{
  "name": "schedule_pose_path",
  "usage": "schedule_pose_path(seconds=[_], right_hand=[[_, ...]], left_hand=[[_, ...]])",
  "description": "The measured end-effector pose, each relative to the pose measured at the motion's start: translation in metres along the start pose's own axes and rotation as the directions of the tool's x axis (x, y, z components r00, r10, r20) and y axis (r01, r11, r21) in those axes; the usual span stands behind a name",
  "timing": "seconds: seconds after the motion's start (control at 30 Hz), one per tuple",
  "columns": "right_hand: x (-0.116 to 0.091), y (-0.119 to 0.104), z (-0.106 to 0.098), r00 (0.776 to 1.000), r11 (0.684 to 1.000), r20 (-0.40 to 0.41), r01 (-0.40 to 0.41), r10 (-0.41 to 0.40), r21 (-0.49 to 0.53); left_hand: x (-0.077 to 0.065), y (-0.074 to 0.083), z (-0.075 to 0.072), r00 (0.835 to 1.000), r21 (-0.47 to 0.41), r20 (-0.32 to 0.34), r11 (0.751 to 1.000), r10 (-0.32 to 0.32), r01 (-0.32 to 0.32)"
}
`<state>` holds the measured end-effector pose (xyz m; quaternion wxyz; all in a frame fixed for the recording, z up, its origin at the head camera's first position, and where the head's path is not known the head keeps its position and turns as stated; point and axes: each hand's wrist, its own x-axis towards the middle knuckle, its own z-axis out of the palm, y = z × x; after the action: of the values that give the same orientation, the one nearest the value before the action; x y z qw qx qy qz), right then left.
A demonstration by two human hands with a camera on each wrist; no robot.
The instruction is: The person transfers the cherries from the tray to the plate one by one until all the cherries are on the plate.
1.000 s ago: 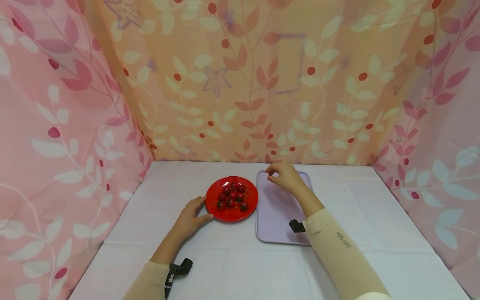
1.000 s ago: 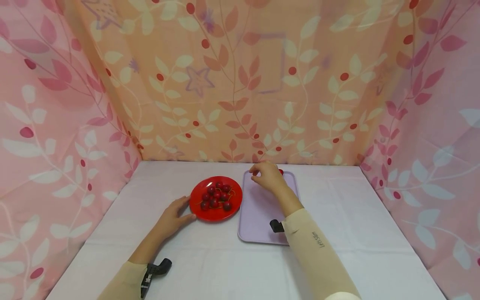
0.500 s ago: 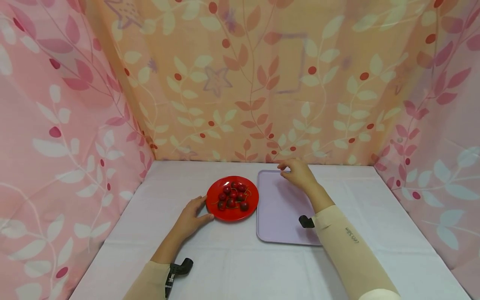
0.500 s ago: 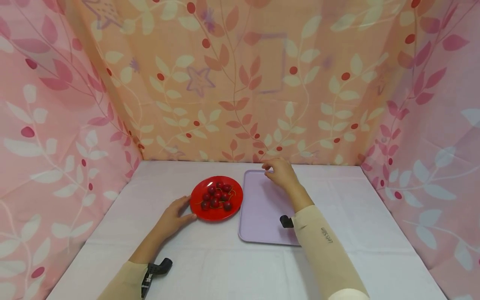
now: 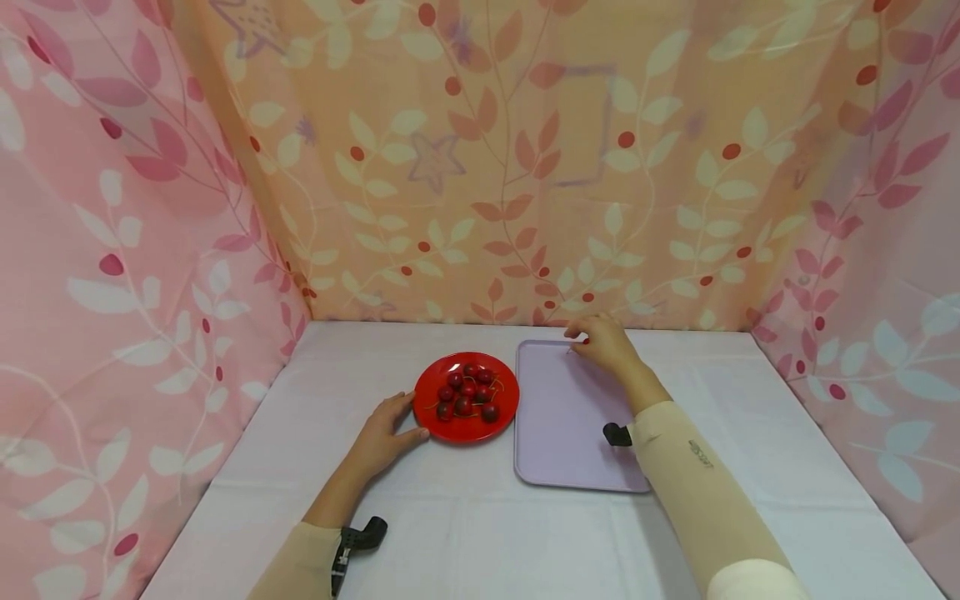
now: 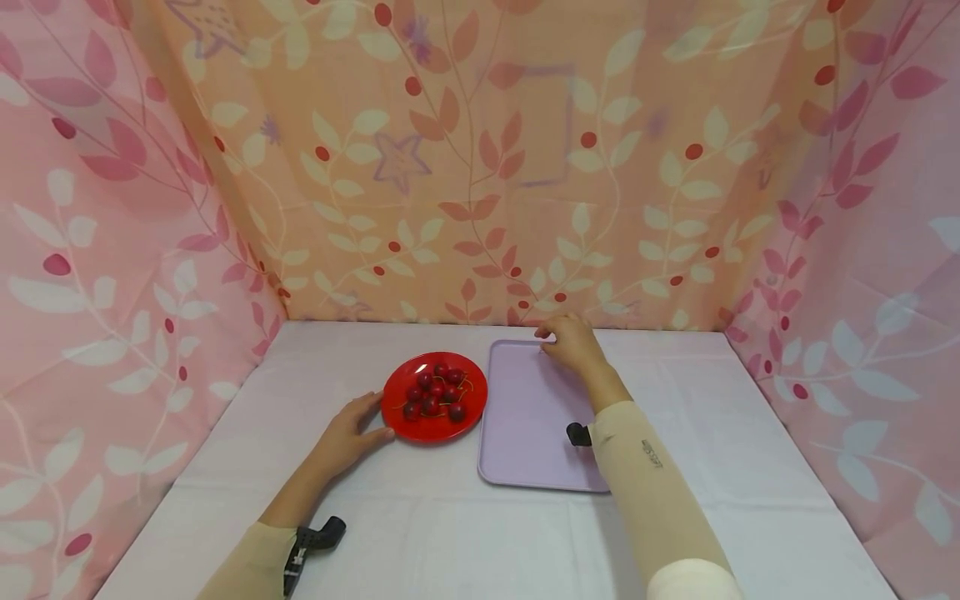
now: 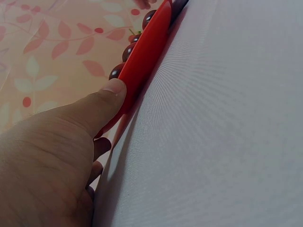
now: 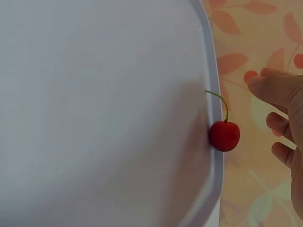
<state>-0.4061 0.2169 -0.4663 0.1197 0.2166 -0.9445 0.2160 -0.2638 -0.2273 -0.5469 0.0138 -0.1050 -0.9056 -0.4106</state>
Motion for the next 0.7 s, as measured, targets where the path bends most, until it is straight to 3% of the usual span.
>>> schedule_pose_path(seconds=[0.7], right_hand=[[0.002, 0.016, 0.021, 1.0, 0.999, 0.02, -0.015, 0.016, -0.029]], left_hand=[[0.002, -0.006, 0.001, 0.999, 0.02, -0.001, 0.999, 0.034, -0.034]])
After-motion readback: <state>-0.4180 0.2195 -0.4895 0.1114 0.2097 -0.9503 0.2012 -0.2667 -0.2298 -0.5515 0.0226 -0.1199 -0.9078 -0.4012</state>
